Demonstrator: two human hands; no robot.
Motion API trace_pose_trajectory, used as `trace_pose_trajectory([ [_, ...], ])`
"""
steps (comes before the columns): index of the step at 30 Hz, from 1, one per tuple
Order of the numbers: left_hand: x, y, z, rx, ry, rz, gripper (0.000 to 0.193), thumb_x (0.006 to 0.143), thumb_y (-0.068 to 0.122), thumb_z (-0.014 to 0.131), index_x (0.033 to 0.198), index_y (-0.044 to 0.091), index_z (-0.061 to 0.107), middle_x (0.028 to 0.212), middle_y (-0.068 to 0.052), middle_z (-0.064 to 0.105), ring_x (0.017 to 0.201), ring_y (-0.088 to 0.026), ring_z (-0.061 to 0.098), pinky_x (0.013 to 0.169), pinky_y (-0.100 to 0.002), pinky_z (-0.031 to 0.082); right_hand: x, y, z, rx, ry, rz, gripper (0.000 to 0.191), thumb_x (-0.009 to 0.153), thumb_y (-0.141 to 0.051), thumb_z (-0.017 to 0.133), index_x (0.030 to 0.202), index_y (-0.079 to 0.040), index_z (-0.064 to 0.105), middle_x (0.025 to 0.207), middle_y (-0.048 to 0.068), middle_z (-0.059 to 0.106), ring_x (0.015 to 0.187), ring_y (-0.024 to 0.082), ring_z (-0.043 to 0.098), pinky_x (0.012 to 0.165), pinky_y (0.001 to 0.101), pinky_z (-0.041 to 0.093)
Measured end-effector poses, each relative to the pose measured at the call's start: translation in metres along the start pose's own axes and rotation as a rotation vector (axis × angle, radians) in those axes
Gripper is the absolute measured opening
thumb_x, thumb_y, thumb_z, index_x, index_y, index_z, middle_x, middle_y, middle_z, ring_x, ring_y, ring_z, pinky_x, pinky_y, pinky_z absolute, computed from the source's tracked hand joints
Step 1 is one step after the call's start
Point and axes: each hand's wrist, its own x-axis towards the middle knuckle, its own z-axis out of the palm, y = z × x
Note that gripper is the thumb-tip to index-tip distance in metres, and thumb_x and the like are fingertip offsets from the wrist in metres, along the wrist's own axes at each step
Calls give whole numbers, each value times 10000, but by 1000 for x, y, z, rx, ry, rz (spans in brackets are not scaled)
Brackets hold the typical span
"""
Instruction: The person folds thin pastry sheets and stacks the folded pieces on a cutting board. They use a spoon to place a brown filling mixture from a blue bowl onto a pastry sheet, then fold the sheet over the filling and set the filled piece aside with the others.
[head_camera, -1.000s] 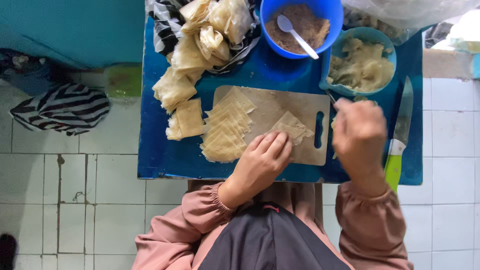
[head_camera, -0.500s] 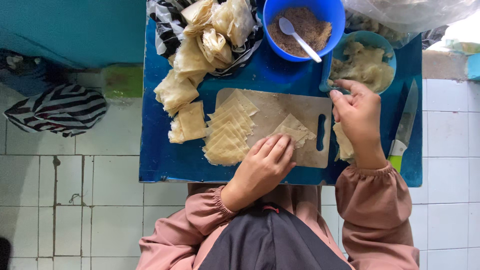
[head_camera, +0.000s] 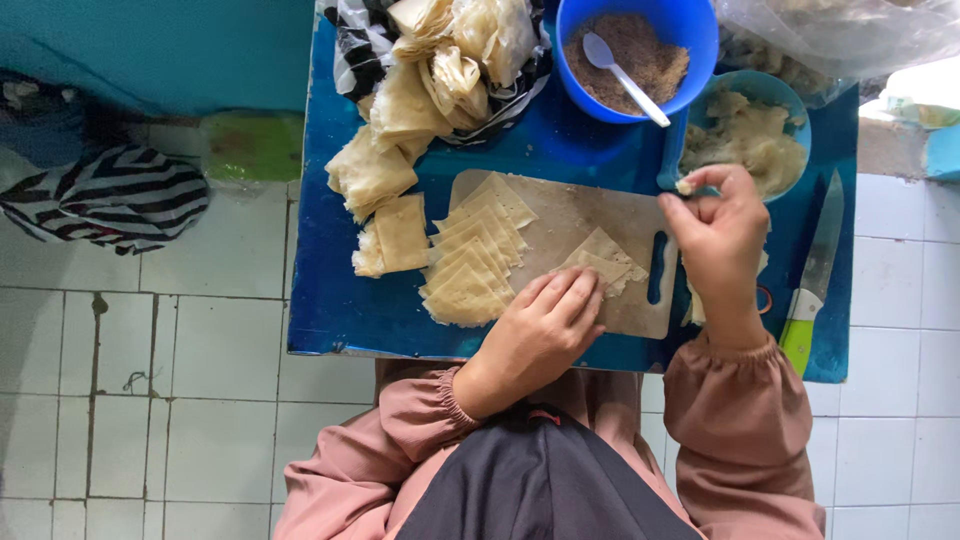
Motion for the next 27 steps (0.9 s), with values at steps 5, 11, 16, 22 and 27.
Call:
trace_pose_trajectory([
  [5, -2, 1, -1, 29, 18, 9, 479, 945, 273, 664, 1304, -44, 646, 1399, -178, 614, 1313, -290, 589, 1131, -408, 454, -41, -16, 0, -455, -144, -583, 365, 1016, 7, 635, 1346, -147, 612, 975, 122, 667, 794, 250, 643, 724, 357, 506],
  [11, -2, -2, 7, -79, 98, -54, 376, 954, 135, 610, 1298, -17, 634, 1313, -157, 684, 1251, -278, 656, 1073, -388, 495, -56, -31, 6, -1074, -288, -670, 635, 871, -114, 615, 1493, -236, 576, 840, 61, 540, 668, 231, 623, 558, 361, 501],
  [16, 5, -4, 19, -235, 173, -218, 291, 929, 73, 606, 1219, 52, 631, 1158, -93, 714, 1117, -245, 690, 942, -383, 520, -52, -35, 3, -1151, -304, -664, 703, 831, -89, 605, 1505, -286, 565, 850, 59, 546, 673, 221, 610, 548, 347, 501],
  [22, 17, -3, 24, -154, 161, -328, 234, 943, 104, 654, 1174, 99, 623, 1010, -59, 675, 975, -245, 669, 847, -393, 514, -53, -26, -2, -1163, -153, -591, 557, 859, -76, 635, 1404, -189, 651, 954, 72, 554, 797, 247, 609, 648, 369, 506],
  [27, 27, -1, 16, 92, 114, -470, 466, 786, 278, 775, 1158, 61, 598, 1000, -107, 599, 906, -287, 623, 721, -405, 500, -41, -15, -16, -885, 97, -531, 527, 912, -21, 642, 1439, -4, 630, 1415, 212, 498, 1252, 392, 528, 1036, 491, 433],
])
